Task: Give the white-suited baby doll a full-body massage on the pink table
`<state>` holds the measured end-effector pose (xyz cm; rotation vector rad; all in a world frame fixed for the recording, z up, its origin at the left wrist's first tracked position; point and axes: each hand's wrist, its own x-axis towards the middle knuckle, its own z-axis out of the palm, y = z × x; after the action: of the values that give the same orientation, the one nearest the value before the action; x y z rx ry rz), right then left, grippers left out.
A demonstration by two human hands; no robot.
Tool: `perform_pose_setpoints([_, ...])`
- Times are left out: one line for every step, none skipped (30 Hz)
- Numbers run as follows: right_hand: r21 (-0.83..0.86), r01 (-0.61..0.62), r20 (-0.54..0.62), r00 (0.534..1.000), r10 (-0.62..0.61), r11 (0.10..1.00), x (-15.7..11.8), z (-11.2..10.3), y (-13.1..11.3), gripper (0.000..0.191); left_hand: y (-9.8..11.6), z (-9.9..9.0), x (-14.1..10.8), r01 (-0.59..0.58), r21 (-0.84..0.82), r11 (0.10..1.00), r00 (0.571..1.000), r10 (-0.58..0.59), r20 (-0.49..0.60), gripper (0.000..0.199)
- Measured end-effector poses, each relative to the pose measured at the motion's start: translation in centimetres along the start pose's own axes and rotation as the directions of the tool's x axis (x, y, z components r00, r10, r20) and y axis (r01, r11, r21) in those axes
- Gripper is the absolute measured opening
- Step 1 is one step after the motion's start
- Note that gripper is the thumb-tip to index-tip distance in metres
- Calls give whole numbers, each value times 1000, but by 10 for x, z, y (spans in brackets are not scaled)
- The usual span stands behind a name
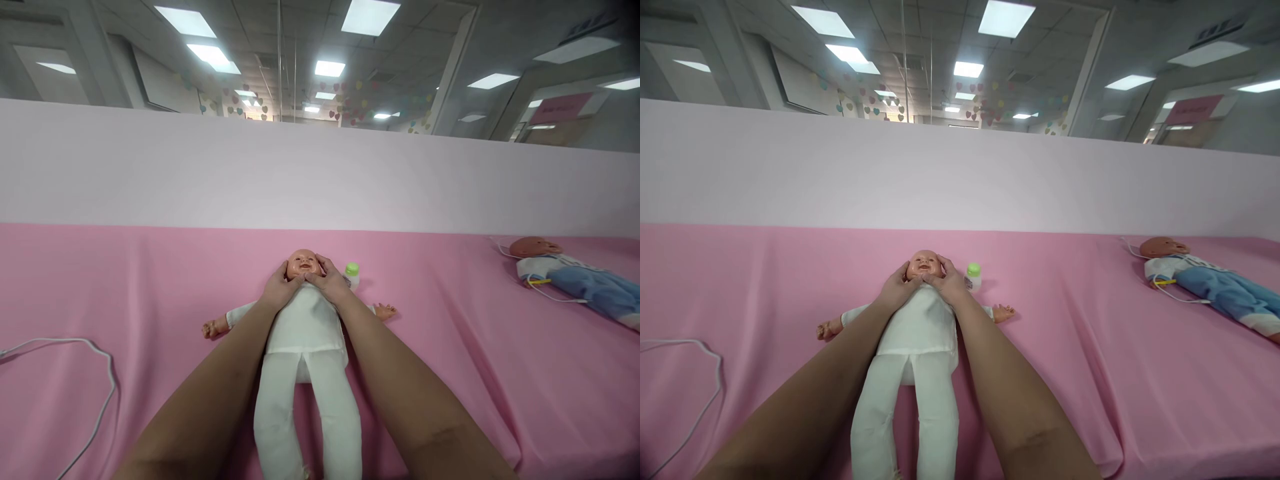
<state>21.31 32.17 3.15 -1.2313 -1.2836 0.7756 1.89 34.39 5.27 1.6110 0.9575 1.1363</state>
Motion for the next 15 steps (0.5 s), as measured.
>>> perform_pose_setpoints([-3,0,-4,1000,0,1000,0,0,1,90,0,0,0,-3,-1,1000,1000,3,5,75])
perform_pose_setpoints([-5,0,-5,1000,0,1000,0,1,2,90,-1,0,0,-6,-2,1000,1000,6,17,76])
perform_pose_setpoints([-4,1,-2,1000,-1,1000,0,1,3,90,-2,0,1,-13,-9,1000,999,13,35,77])
perform_pose_setpoints([1,4,4,1000,-4,1000,0,1,3,91,-3,0,1,-22,-23,999,998,23,56,78])
perform_pose_setpoints([10,8,11,1000,-8,1000,1,0,3,91,-5,-1,2,-31,-44,999,997,34,71,79])
perform_pose_setpoints([22,14,19,1000,-15,1000,1,0,4,92,-6,-1,2,-36,-68,997,996,42,76,80])
perform_pose_setpoints([41,21,27,999,-22,999,1,-1,4,92,-7,-1,3,-34,-95,995,997,41,69,80])
perform_pose_setpoints([66,24,39,999,-27,998,1,-1,4,92,-8,-1,3,-24,-121,992,998,31,55,79])
perform_pose_setpoints([95,24,54,998,-29,995,1,-2,4,91,-8,-1,4,-7,-147,989,999,13,38,77])
perform_pose_setpoints([125,19,70,997,-28,992,1,-3,4,90,-8,-1,4,14,-174,985,1000,-10,26,74])
perform_pose_setpoints([152,11,86,996,-24,988,0,-4,4,88,-7,-1,4,33,-202,979,999,-29,25,71])
perform_pose_setpoints([173,1,100,995,-19,985,0,-5,3,87,-6,-1,3,46,-232,972,999,-39,33,69])
perform_pose_setpoints([190,-7,109,994,-15,982,-2,-6,2,84,-5,-1,3,51,-265,963,998,-40,47,68])
perform_pose_setpoints([210,-14,120,993,-11,978,-3,-6,1,82,-4,-1,2,52,-298,953,997,-35,64,68])
perform_pose_setpoints([237,-25,134,991,-7,971,-4,-6,-1,79,-3,-1,1,54,-329,943,996,-29,80,67])
